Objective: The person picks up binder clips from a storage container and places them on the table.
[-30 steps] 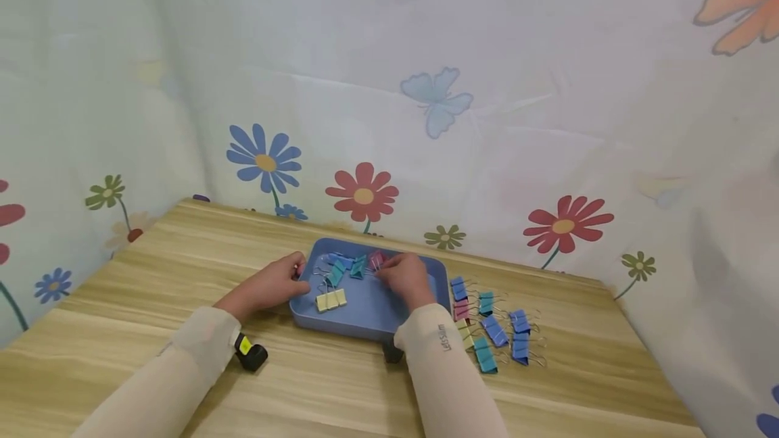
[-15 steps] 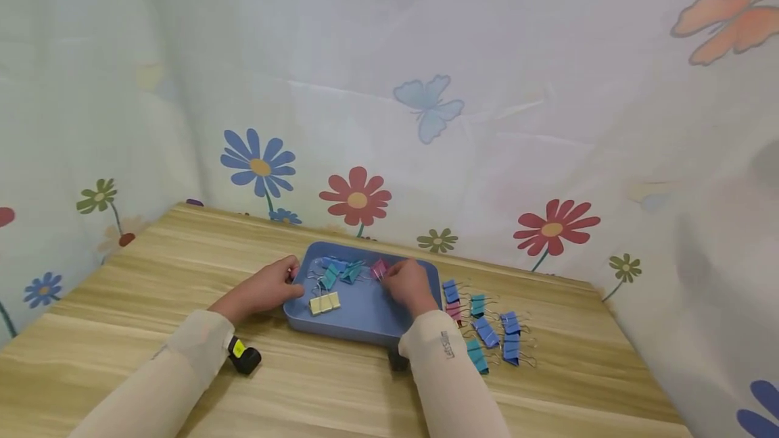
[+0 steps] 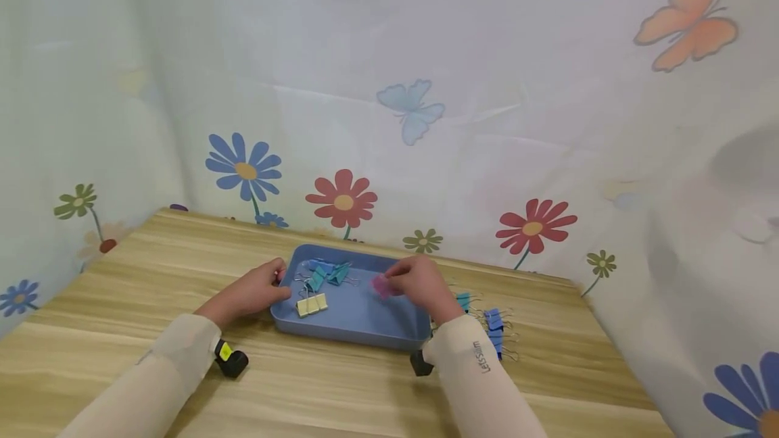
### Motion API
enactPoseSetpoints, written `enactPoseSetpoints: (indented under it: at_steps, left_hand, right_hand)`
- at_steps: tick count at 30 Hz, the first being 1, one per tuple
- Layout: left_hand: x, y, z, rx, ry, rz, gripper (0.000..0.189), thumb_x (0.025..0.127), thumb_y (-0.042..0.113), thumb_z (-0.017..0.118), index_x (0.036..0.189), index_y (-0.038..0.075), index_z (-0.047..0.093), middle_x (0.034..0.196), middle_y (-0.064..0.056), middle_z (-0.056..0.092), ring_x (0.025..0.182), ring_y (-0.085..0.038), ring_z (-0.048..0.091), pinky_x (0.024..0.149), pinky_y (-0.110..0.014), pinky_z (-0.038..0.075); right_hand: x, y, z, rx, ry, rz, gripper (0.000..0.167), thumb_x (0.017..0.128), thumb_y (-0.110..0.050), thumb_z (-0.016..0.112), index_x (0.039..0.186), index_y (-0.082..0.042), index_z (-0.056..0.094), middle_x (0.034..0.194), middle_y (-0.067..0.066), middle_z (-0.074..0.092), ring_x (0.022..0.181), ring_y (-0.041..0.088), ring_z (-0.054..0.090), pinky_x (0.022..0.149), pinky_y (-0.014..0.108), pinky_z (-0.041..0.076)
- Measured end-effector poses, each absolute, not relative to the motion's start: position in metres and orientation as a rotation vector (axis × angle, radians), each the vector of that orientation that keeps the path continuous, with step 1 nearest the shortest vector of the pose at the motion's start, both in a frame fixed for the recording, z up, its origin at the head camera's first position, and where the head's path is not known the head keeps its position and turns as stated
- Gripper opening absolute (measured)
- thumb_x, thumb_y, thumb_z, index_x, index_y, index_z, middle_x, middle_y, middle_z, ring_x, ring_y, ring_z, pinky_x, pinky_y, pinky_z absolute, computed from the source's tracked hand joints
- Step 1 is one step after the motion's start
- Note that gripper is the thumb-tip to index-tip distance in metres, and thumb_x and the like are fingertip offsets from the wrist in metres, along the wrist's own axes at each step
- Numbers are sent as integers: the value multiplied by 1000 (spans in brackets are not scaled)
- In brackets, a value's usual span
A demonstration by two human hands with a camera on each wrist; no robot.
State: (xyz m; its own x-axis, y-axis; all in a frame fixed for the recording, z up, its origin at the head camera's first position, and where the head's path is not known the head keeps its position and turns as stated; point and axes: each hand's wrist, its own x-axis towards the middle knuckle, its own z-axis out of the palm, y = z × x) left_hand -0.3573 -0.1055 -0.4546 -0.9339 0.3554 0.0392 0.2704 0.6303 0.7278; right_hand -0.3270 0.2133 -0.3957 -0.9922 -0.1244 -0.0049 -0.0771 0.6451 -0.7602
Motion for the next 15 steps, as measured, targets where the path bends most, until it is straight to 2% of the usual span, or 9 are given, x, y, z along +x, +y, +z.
enactPoseSetpoints:
  at_steps: [4, 15]
  left_hand:
    - [-357, -106, -455, 514, 2730, 1194, 26, 82, 18, 63, 90, 7, 40, 70, -2, 35, 66, -19, 44, 59, -30, 34]
    - [-360, -106, -459, 500, 2720, 1205, 26, 83, 18, 62, 91, 6, 40, 69, -2, 35, 65, -19, 44, 58, -31, 34]
  right_hand:
    - [-315, 230, -384, -200, 2918, -1163, 15, 86, -17, 71, 99, -12, 75, 98, 3, 72, 84, 16, 68, 78, 38, 55]
    - [-294, 286, -366, -198, 3135, -986, 20, 91, -18, 64, 107, -8, 72, 103, 10, 72, 90, 21, 68, 76, 37, 55]
